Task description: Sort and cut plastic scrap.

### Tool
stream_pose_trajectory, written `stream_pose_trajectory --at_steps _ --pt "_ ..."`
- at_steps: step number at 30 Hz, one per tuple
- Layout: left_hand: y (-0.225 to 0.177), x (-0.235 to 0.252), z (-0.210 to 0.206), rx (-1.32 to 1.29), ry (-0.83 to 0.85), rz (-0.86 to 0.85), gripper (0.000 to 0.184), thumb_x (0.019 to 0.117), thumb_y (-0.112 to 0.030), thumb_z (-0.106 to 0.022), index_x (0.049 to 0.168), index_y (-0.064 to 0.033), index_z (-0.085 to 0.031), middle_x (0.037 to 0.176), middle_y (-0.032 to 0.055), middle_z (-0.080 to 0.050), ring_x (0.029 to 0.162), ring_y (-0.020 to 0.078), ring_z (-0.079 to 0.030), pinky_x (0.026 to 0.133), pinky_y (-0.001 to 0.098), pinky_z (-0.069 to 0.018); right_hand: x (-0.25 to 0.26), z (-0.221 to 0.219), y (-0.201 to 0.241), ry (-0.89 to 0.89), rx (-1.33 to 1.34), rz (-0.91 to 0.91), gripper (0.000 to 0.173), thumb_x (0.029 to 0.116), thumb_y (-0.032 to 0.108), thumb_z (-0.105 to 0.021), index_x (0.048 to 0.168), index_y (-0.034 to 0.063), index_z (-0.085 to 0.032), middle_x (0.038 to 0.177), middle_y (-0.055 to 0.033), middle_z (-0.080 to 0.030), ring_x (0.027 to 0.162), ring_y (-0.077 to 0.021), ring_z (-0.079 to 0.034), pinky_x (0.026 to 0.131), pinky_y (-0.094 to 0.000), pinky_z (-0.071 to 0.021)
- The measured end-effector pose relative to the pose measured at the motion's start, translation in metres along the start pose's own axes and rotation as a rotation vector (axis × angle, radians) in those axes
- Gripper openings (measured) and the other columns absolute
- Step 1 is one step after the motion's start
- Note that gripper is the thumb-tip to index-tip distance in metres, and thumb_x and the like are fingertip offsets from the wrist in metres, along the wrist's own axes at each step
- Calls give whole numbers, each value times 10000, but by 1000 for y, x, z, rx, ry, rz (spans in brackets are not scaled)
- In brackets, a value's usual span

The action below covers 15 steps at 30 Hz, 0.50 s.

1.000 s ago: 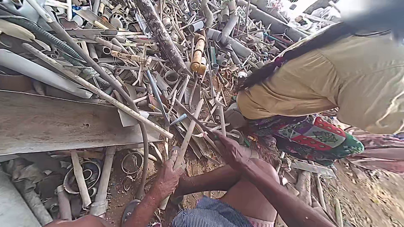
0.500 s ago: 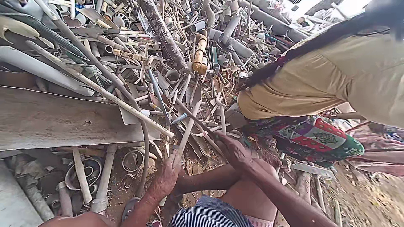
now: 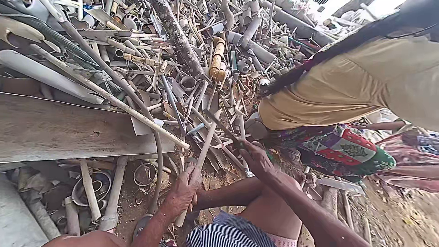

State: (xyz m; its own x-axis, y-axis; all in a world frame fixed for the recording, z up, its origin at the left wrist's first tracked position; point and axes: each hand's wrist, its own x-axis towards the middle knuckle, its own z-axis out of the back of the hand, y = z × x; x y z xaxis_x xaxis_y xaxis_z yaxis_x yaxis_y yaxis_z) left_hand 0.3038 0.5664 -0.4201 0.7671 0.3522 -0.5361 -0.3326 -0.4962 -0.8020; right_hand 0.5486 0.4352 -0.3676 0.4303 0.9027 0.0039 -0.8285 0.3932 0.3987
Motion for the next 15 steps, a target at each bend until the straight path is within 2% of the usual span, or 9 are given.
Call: stream_pose_trajectory --at_steps 2,4,5,6,7,9,10,13,15 --pt "1 0 -3 -9 29 24 498 1048 -100 -554 1496 -37 -347 765 61 -626 446 94 -529 428 231 -481 -41 -29 28 154 -3 162 402 1031 255 -511 1350 49 -644 956 -187 -734 789 -353 -730 680 -540 -579" --pt "0 -2 -6 24 32 24 475 1046 -110 -566 1466 -33 -359 720 36 -595 448 82 -505 435 222 -456 -51 -47 31 163 23 226 388 1021 246 -519 1331 53 -650 893 -168 -724 723 -338 -718 624 -517 -572" --pt "-1 -4 -7 34 26 12 514 1042 -105 -567 1503 -39 -350 718 37 -575 459 85 -495 443 226 -445 -42 -47 20 124 25 200 392 1027 254 -499 1322 41 -645 864 -157 -720 704 -323 -710 621 -507 -572" --pt "-2 -5 -10 41 16 6 535 1040 -99 -562 1524 -37 -343 717 38 -558 461 85 -483 443 225 -435 -25 -41 4 102 12 109 416 1046 269 -467 1343 22 -623 853 -170 -710 711 -336 -697 649 -520 -562" --pt "-3 -6 -12 44 6 13 535 1043 -94 -560 1528 -28 -345 715 40 -545 456 85 -470 440 225 -427 -2 -27 -13 124 -26 -46 440 1069 267 -436 1398 14 -581 908 -216 -708 797 -386 -696 735 -559 -545" --pt "-1 -2 -15 78 6 24 491 1048 -120 -571 1495 -12 -398 704 37 -541 456 85 -470 444 225 -430 45 7 -54 175 -128 -354 448 1111 287 -386 1478 56 -500 1117 -272 -684 1050 -442 -668 930 -606 -484" --pt "-1 -1 -16 103 -2 10 447 1047 -142 -581 1450 -2 -450 715 36 -539 480 90 -469 467 236 -429 59 19 -70 128 -134 -426 441 1114 288 -388 1473 63 -507 1154 -275 -675 1090 -436 -655 957 -609 -465" --pt "-1 -4 -7 113 -59 -39 371 1070 -187 -531 1373 26 -502 733 19 -521 529 85 -462 515 246 -423 42 19 -56 -84 -11 -304 439 1093 247 -420 1431 -4 -547 1051 -247 -699 917 -345 -680 864 -525 -502" --pt "-1 -5 -3 58 -39 -52 316 1091 -164 -456 1340 27 -496 713 -4 -506 501 59 -445 482 211 -407 0 1 -18 -62 55 -92 451 1051 240 -438 1379 -32 -586 943 -196 -701 770 -281 -661 737 -474 -527"
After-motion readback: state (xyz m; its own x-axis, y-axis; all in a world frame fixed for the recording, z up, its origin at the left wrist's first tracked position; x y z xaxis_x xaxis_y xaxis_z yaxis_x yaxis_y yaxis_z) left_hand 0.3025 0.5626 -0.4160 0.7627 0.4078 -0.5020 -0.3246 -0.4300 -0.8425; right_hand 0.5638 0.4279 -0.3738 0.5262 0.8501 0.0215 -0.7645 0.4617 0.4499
